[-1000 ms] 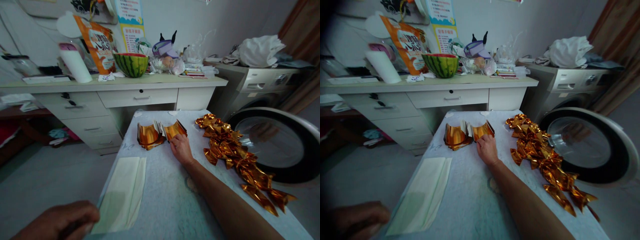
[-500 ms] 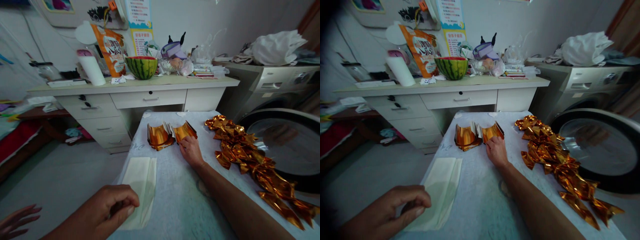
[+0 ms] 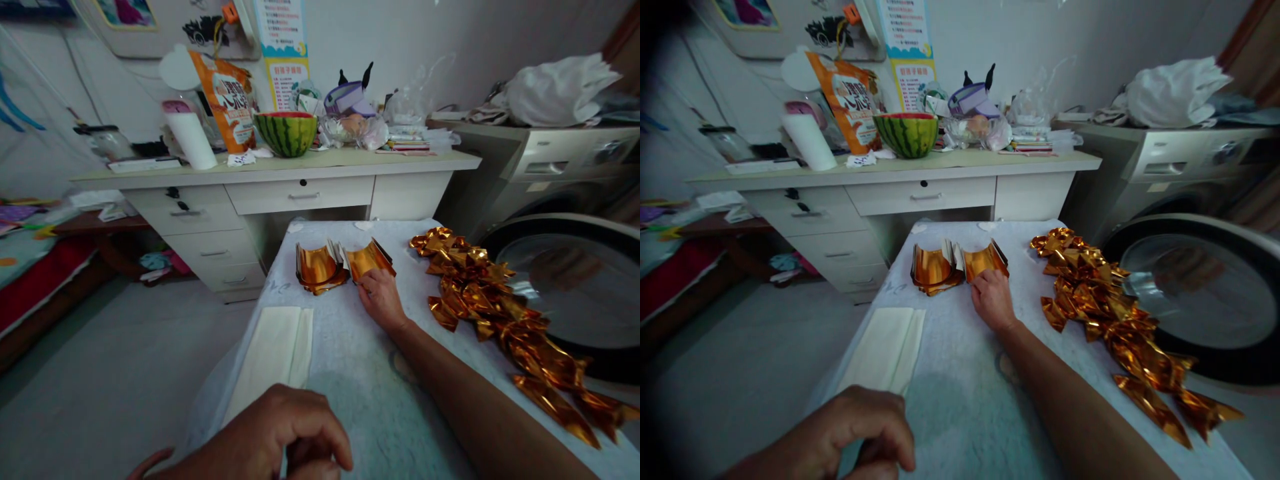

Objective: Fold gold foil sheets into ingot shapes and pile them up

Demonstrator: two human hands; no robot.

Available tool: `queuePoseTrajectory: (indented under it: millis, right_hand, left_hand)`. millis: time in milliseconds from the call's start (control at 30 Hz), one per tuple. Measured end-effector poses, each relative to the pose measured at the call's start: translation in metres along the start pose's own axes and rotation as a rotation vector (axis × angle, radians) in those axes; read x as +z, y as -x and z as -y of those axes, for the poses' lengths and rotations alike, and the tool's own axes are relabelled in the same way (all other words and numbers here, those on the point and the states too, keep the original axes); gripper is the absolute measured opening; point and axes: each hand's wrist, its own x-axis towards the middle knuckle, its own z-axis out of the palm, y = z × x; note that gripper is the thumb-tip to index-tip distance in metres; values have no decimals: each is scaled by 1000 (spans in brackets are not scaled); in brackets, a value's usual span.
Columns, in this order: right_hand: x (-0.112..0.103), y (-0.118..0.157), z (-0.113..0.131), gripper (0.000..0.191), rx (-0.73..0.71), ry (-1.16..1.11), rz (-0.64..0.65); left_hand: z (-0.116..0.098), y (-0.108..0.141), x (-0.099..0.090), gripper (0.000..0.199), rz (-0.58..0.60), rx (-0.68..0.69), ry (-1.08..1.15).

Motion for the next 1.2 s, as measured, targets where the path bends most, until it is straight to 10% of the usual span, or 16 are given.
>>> queuePoseTrajectory:
  millis: [100, 233, 433, 700, 833, 1200]
  right_hand:
    - [-2, 0, -1, 14, -5, 7, 5]
    - [-3, -1, -2, 13, 3, 23, -4]
    - [-3, -1, -2, 13, 2, 17, -15]
    - [-4, -2, -5, 15, 24, 17, -31]
    - [-3, -3, -5, 14, 38, 10, -45]
    - [-33, 0, 8, 8, 73, -43, -41]
  left_hand:
    - [-7, -17, -20, 15, 133, 18, -58]
    - [30, 1, -38, 18, -5, -85, 3]
    - [51, 27, 5, 29, -220, -2, 423]
    - [32, -33, 50, 19, -522, 168, 904]
    - [44, -57, 68, 23, -454, 82, 894]
    - [58, -75, 48, 17, -437, -142, 807]
